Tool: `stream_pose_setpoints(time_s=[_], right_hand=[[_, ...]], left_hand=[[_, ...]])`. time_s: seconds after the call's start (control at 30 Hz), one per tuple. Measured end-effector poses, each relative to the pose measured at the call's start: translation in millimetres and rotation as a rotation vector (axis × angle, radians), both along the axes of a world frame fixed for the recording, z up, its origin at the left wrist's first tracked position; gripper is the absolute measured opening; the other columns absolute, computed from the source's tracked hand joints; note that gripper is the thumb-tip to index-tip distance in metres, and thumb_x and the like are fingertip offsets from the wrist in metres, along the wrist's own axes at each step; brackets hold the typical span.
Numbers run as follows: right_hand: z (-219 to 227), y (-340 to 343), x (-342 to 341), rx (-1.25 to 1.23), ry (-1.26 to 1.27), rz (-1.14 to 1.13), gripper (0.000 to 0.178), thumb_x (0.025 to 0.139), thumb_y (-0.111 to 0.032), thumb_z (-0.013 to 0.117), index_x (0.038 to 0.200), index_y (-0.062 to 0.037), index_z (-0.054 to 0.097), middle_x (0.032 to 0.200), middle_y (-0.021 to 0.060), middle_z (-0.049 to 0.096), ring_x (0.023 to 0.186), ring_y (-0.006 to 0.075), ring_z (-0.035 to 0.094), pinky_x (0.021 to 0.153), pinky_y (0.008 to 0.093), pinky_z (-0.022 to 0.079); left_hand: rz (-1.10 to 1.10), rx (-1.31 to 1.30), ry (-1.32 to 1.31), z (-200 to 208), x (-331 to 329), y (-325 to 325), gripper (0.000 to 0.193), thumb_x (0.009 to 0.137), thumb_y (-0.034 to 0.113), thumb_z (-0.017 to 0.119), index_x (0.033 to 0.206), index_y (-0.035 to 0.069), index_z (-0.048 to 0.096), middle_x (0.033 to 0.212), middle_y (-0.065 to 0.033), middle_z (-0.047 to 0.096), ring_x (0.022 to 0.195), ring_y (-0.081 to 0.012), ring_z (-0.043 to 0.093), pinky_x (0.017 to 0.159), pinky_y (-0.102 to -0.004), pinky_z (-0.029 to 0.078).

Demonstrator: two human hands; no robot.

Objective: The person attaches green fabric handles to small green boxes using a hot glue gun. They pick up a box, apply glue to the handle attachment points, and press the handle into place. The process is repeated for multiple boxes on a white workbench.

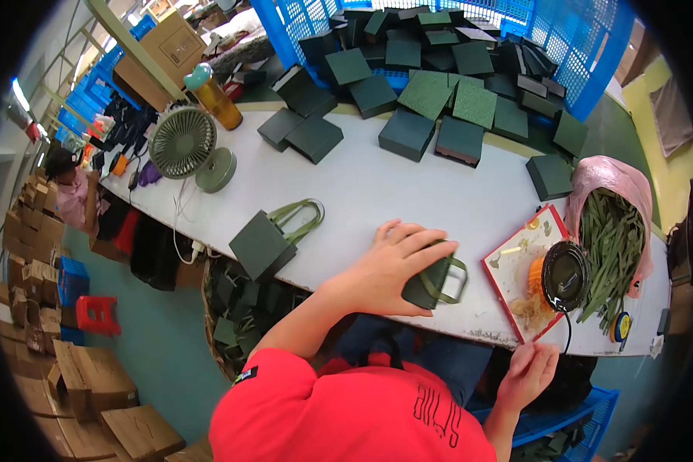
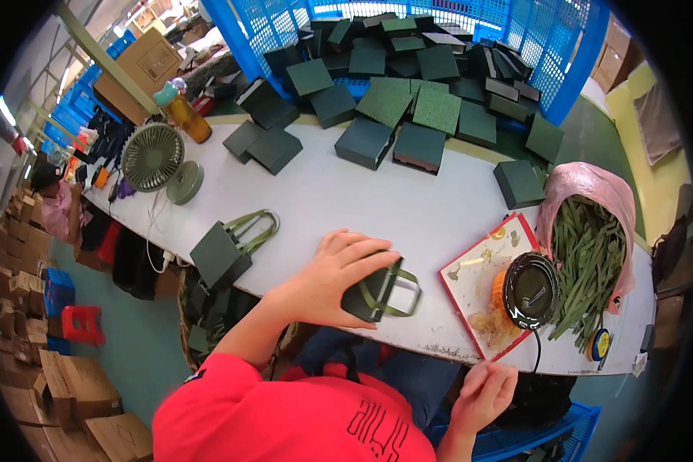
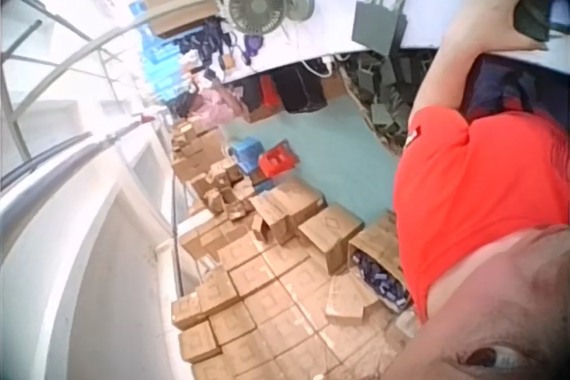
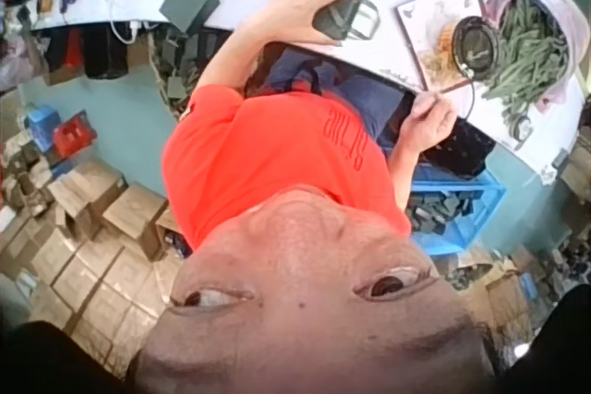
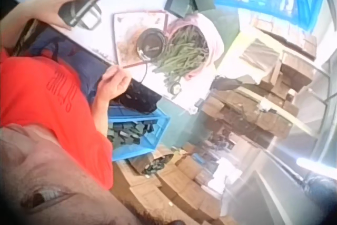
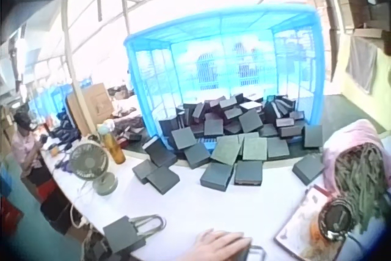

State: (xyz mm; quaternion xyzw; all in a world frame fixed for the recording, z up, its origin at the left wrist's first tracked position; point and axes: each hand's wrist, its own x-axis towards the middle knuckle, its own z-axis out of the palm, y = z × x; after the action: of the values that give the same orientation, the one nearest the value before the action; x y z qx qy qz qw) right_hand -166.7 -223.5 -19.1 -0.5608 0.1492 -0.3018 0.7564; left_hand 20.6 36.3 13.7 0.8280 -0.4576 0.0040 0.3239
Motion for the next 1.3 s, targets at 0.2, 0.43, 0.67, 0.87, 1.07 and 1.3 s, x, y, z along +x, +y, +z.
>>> stream_pose_setpoints(time_s=[0.2,0.43,0.67,0.87,1.07,1.3], right_hand=[[-16,-7,0,0.081,-0.166,0.094,0.031,0.107,-0.018,0.045,0.078,-0.0077,0.045,0.055,0.0007,0.043,0.045,0.0078,0.035,0.046,0.0229,0.028],[-35,-15,5,-0.126,0.076,0.109,0.015,0.105,-0.014,0.055,0.100,-0.0007,0.060,0.072,0.0094,0.064,0.050,0.0081,0.047,0.048,0.0206,0.036],[-12,-9,13,-0.091,0.116,0.170,0.012,0.093,0.006,0.063,0.103,-0.0015,0.062,0.081,0.0159,0.071,0.057,0.0106,0.059,0.052,0.0221,0.047],[-7,-10,0,-0.101,0.108,0.114,0.010,0.094,0.005,0.063,0.100,-0.0017,0.059,0.080,0.0147,0.070,0.057,0.0099,0.058,0.050,0.0205,0.045],[-3,-14,-4,-0.134,0.057,0.081,0.009,0.095,0.004,0.062,0.098,-0.0015,0.057,0.080,0.0143,0.068,0.056,0.0103,0.056,0.051,0.0209,0.044],[-5,-27,-17,-0.126,-0.002,0.024,0.015,0.106,-0.014,0.050,0.106,-0.0008,0.057,0.080,0.0117,0.065,0.052,0.0102,0.050,0.049,0.0215,0.040]], left_hand=[[0.309,0.117,-0.124,31,8,35,0.092,0.063,0.041,0.089,0.142,0.011,0.053,0.144,-0.0131,0.049,0.131,-0.0353,0.044,0.113,-0.0532,0.029],[0.827,0.267,-0.300,68,-4,93,0.092,0.063,0.038,0.090,0.141,0.009,0.052,0.143,-0.0155,0.050,0.129,-0.0365,0.046,0.109,-0.0513,0.033],[1.099,0.683,0.129,55,-12,136,0.098,0.069,0.051,0.084,0.150,0.011,0.044,0.157,-0.0187,0.035,0.144,-0.0401,0.033,0.111,-0.0673,0.027],[0.800,0.370,-0.324,46,19,71,0.086,0.076,0.042,0.082,0.147,0.011,0.045,0.159,-0.0166,0.032,0.148,-0.0396,0.026,0.114,-0.0686,0.022],[1.131,-0.012,-0.247,-22,168,33,0.077,0.082,0.046,0.077,0.143,0.009,0.049,0.163,-0.0164,0.026,0.152,-0.0407,0.016,0.108,-0.0798,0.017],[1.614,0.198,-0.120,-49,254,89,0.079,0.090,0.063,0.058,0.149,0.012,0.046,0.166,-0.0145,0.020,0.153,-0.0468,0.009,0.109,-0.0803,0.015]])
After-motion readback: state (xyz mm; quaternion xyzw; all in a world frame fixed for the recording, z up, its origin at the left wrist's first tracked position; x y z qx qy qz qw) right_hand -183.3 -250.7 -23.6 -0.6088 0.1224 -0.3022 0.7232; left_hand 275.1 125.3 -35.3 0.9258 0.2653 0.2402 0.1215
